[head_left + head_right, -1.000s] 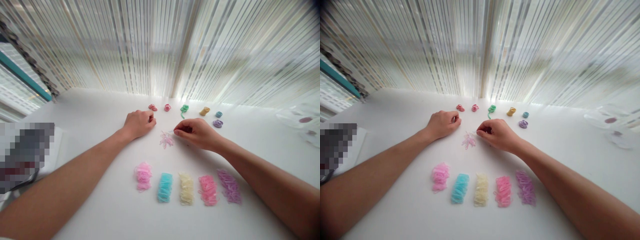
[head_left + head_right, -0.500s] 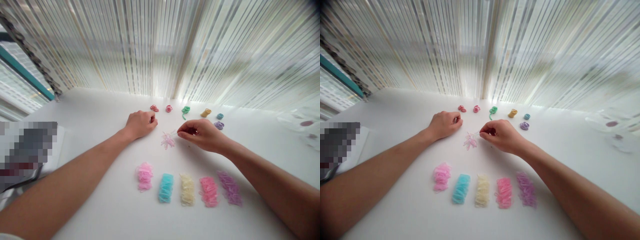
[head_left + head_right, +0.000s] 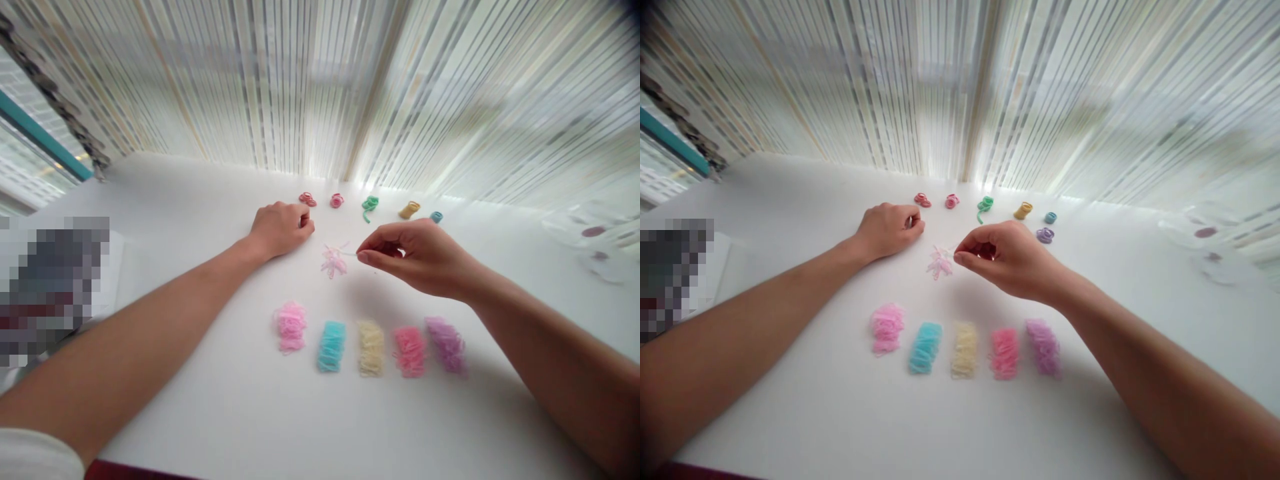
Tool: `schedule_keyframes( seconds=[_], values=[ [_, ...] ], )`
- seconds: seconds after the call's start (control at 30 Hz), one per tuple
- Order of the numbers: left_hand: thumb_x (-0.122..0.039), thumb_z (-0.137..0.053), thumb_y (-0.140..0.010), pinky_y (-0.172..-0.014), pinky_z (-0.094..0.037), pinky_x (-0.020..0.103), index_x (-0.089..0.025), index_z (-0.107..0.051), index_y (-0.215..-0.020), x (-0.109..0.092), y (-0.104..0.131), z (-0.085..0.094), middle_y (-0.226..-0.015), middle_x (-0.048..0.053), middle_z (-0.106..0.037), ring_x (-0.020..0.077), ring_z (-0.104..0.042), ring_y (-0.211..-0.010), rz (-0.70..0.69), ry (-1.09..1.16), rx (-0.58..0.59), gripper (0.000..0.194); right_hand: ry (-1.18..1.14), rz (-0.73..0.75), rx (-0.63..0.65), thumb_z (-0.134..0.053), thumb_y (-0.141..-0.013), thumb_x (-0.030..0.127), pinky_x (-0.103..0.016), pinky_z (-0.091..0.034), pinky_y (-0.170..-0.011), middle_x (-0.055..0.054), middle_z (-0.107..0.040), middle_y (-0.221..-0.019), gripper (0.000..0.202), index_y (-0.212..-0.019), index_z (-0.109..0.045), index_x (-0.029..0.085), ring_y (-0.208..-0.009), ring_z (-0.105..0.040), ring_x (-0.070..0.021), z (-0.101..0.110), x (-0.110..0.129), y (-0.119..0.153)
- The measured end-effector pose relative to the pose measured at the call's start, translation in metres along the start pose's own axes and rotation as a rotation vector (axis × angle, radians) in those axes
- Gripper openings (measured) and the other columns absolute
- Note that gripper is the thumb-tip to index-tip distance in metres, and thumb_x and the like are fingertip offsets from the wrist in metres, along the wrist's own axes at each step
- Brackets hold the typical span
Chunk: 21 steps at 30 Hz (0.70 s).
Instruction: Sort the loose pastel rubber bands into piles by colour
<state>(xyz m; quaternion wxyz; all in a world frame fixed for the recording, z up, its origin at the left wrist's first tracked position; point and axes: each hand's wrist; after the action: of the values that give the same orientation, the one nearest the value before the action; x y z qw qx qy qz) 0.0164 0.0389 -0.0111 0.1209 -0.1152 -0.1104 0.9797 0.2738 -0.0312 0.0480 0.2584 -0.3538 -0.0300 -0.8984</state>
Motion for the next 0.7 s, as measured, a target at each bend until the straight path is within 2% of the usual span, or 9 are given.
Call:
schedule_keyframes(
  seconds=[0.17,0.3,0.5,0.6,0.7],
  values=[
    [-0.039,-0.054,-0.09,-0.082,-0.05,0.042,-0.024,-0.07,-0.084,0.001,-0.001,-0.001,-0.088,0.007,-0.077,0.0305,-0.072,-0.09,-0.017,0.034,0.006,0.023,0.014,0.017,-0.051,-0.073,-0.09,0.043,-0.031,-0.045,-0.057,-0.002,-0.069,-0.067,0.023,-0.084,-0.081,0.022,-0.062,-0.059,-0.0158,0.007,0.016,0.018],
    [-0.039,-0.053,-0.09,-0.082,-0.05,0.042,-0.024,-0.07,-0.084,0.002,-0.002,-0.003,-0.089,0.008,-0.078,0.0307,-0.073,-0.09,-0.022,0.038,0.002,0.023,0.021,0.066,-0.018,-0.072,-0.094,0.037,-0.029,-0.047,-0.056,-0.003,-0.071,-0.071,0.019,-0.085,-0.08,0.022,-0.062,-0.06,-0.0148,0.005,0.026,0.042],
    [-0.039,-0.053,-0.09,-0.083,-0.051,0.041,-0.023,-0.072,-0.087,0.0,-0.002,-0.004,-0.093,0.008,-0.079,0.0306,-0.073,-0.092,-0.027,0.028,0.0,0.025,0.058,0.176,0.029,-0.067,-0.101,0.024,-0.023,-0.05,-0.059,-0.002,-0.072,-0.077,0.014,-0.092,-0.077,0.021,-0.064,-0.062,-0.0113,-0.015,0.043,0.084],
    [-0.038,-0.053,-0.091,-0.084,-0.051,0.041,-0.023,-0.072,-0.087,0.0,-0.002,-0.003,-0.093,0.008,-0.079,0.0307,-0.073,-0.094,-0.023,0.037,-0.002,0.025,0.072,0.243,0.03,-0.065,-0.101,0.018,-0.021,-0.05,-0.059,-0.002,-0.072,-0.08,0.012,-0.097,-0.076,0.02,-0.066,-0.064,-0.0106,-0.029,0.051,0.091],
    [-0.038,-0.054,-0.09,-0.085,-0.051,0.042,-0.023,-0.073,-0.087,-0.001,-0.002,-0.003,-0.093,0.008,-0.079,0.0311,-0.073,-0.094,-0.017,0.044,-0.009,0.024,0.113,0.307,-0.034,-0.066,-0.1,0.014,-0.022,-0.049,-0.061,-0.003,-0.072,-0.081,0.01,-0.096,-0.074,0.018,-0.07,-0.064,-0.0121,-0.043,0.053,0.09]
  ],
)
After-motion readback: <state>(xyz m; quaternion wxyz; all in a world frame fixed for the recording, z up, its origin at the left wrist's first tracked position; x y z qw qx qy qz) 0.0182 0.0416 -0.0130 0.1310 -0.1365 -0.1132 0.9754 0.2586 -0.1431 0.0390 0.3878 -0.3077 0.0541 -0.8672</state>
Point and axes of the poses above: each hand's wrist, its own y-axis away from the middle knuckle, its own z-axis out of the back of the hand, x = y × z
